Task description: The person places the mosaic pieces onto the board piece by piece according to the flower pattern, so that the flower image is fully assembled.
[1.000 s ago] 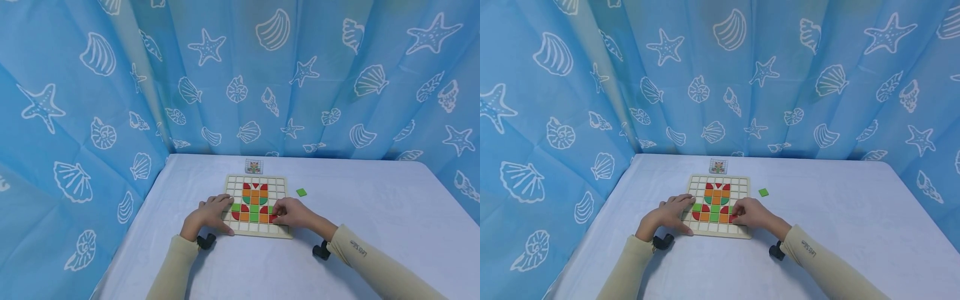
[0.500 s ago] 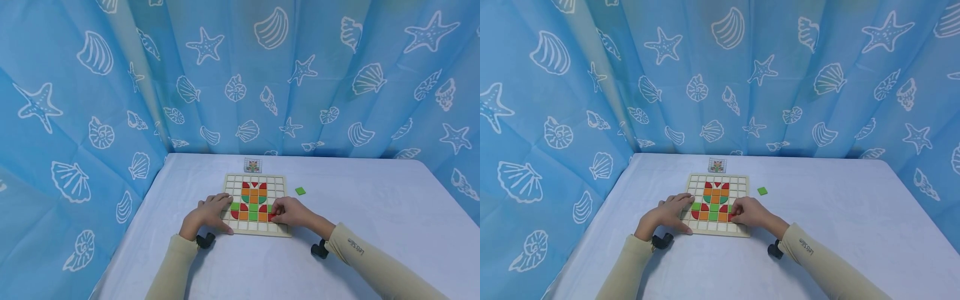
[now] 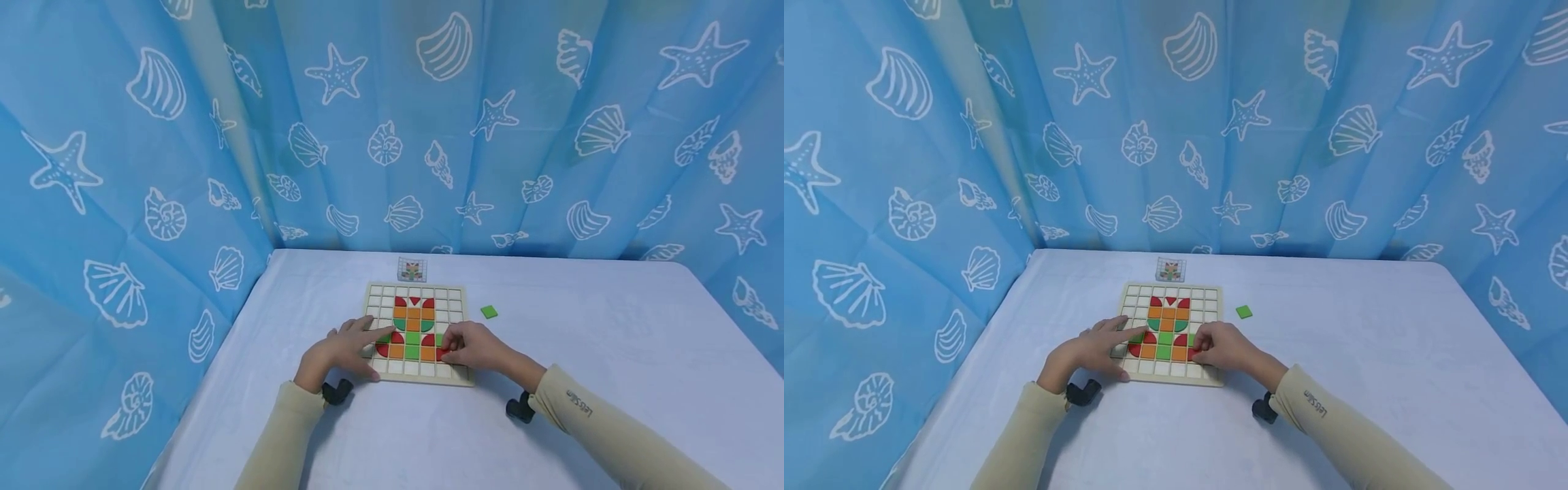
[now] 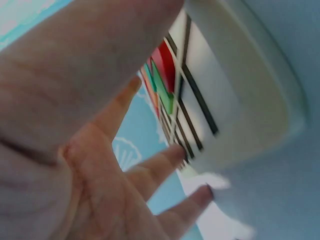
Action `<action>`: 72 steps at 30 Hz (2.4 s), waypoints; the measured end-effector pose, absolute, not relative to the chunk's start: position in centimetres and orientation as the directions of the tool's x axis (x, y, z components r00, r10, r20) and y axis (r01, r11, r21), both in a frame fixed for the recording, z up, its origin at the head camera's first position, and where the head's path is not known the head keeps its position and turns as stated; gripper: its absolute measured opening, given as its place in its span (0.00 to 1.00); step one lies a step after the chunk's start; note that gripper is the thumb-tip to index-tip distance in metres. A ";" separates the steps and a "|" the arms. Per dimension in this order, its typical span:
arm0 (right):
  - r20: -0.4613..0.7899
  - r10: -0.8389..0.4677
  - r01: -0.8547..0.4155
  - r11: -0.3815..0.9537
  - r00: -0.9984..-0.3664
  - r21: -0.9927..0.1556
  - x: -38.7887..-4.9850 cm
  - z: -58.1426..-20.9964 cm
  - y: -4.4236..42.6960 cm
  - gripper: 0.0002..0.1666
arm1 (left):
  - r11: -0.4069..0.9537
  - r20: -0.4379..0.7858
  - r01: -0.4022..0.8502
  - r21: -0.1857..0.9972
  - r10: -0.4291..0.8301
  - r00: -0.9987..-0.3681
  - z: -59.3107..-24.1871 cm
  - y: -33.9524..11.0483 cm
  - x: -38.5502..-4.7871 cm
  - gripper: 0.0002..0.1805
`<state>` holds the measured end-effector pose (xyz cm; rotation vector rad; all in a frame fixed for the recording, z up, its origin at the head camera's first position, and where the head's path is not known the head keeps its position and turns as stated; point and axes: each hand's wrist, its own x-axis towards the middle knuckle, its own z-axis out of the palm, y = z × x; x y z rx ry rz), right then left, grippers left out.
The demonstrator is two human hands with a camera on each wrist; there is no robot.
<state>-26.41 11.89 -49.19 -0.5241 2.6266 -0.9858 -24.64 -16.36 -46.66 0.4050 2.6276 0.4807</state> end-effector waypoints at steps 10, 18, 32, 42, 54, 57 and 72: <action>-0.134 -0.430 -0.236 0.699 -0.893 -0.675 -26.5 -49.2 11.9 0.08 | 0.921 -0.415 0.228 0.317 0.351 -0.839 -46.3 -15.9 -24.4 0.46; -0.141 -0.441 -0.236 0.692 -0.887 -0.682 -26.6 -49.2 11.8 0.08 | 0.921 -0.406 0.203 0.332 0.333 -0.851 -46.6 -16.0 -24.4 0.45; -0.102 -0.462 -0.255 0.645 -0.881 -0.720 -28.1 -47.2 14.3 0.08 | 0.903 -0.384 0.223 0.368 0.366 -0.848 -46.8 -16.3 -24.7 0.47; -0.064 -0.296 -0.172 0.705 -0.953 -0.688 -30.8 -47.1 19.4 0.10 | 0.864 -0.323 0.214 0.456 0.384 -0.865 -46.9 -17.5 -25.4 0.54; -0.145 -0.205 -0.049 0.722 -0.968 -0.690 -32.9 -47.9 23.0 0.23 | 0.894 -0.351 0.202 0.400 0.353 -0.867 -46.9 -17.7 -25.4 0.53; -0.172 -0.230 -0.041 0.702 -0.958 -0.711 -33.1 -48.3 22.6 0.25 | 0.892 -0.344 0.203 0.404 0.354 -0.870 -46.9 -17.7 -25.5 0.53; -0.256 -0.252 0.006 0.701 -0.933 -0.714 -34.1 -49.4 21.6 0.30 | 0.898 -0.342 0.191 0.396 0.337 -0.877 -46.9 -17.8 -25.5 0.53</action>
